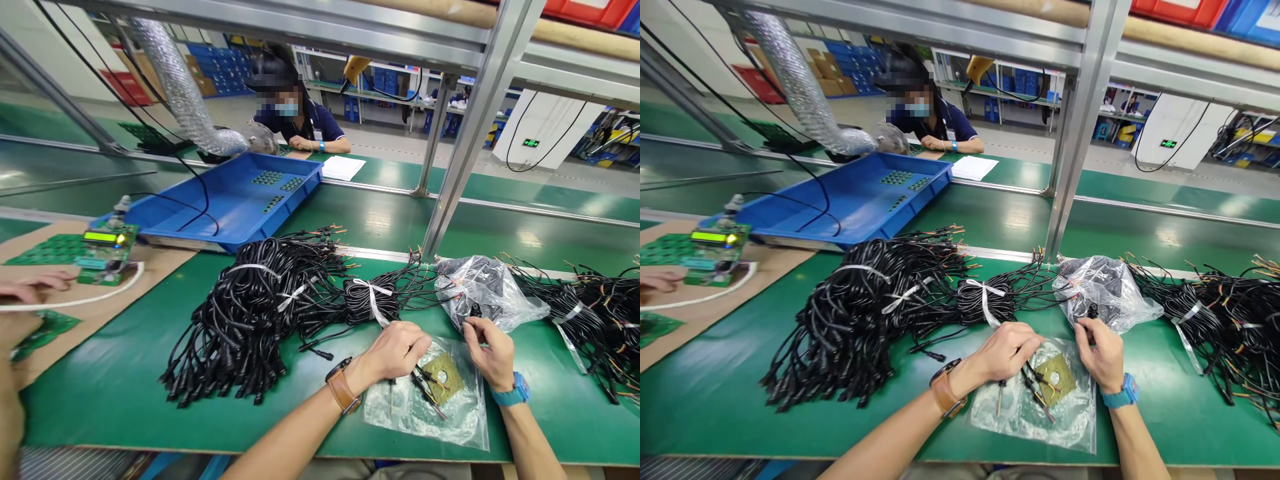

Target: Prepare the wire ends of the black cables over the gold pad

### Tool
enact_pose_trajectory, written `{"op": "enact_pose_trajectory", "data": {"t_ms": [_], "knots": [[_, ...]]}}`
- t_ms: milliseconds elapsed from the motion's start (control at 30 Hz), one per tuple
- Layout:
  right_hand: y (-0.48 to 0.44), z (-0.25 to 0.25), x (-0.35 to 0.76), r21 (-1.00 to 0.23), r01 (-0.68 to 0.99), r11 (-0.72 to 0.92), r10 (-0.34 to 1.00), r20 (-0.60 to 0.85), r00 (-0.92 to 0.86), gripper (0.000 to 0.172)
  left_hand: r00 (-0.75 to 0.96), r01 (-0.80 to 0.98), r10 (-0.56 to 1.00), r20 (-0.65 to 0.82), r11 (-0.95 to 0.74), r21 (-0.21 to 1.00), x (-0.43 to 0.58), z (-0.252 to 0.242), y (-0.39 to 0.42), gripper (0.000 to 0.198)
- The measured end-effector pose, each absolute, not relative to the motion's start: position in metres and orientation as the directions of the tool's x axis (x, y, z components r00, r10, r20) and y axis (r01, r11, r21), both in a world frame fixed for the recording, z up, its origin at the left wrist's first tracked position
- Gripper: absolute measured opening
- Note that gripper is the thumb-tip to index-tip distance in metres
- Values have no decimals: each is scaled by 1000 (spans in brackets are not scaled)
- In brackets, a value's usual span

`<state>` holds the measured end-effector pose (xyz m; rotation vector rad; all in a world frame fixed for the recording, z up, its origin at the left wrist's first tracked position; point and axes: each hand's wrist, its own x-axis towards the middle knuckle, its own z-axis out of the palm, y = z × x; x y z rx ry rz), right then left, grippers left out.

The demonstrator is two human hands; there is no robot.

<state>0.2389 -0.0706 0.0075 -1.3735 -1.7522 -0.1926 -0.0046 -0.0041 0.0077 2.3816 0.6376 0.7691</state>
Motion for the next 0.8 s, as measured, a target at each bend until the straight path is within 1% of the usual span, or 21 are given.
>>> {"op": "enact_pose_trajectory", "data": {"t_ms": [100, 167, 233, 300, 400, 467, 533, 600, 800], "knots": [[-68, 4, 239, -392, 851, 350, 733, 680, 12, 7, 669, 281, 584, 460, -771, 572, 2, 6, -5, 28], [-67, 2, 240, -411, 853, 322, 733, 679, 50, 9, 643, 325, 593, 484, -784, 529, 7, 4, -8, 29], [-66, 1, 242, -434, 852, 292, 723, 683, 100, 11, 644, 408, 608, 465, -786, 463, 13, 1, -12, 33], [-65, 1, 243, -457, 846, 274, 717, 683, 137, 13, 655, 504, 634, 411, -772, 388, 19, -1, -15, 38], [-64, 3, 243, -487, 827, 281, 718, 678, 155, 15, 656, 603, 673, 341, -739, 301, 31, 0, -13, 43], [-63, 5, 243, -495, 815, 301, 712, 686, 153, 14, 647, 639, 691, 324, -722, 265, 39, 5, -7, 42], [-62, 6, 243, -493, 808, 321, 702, 697, 146, 13, 643, 662, 701, 309, -711, 236, 46, 11, 0, 30], [-61, 7, 244, -488, 806, 335, 694, 706, 139, 13, 665, 652, 688, 290, -724, 224, 48, 15, 6, 14], [-62, 7, 245, -497, 808, 317, 700, 697, 153, 14, 797, 455, 540, 271, -832, 318, 18, 10, 6, 10]]}}
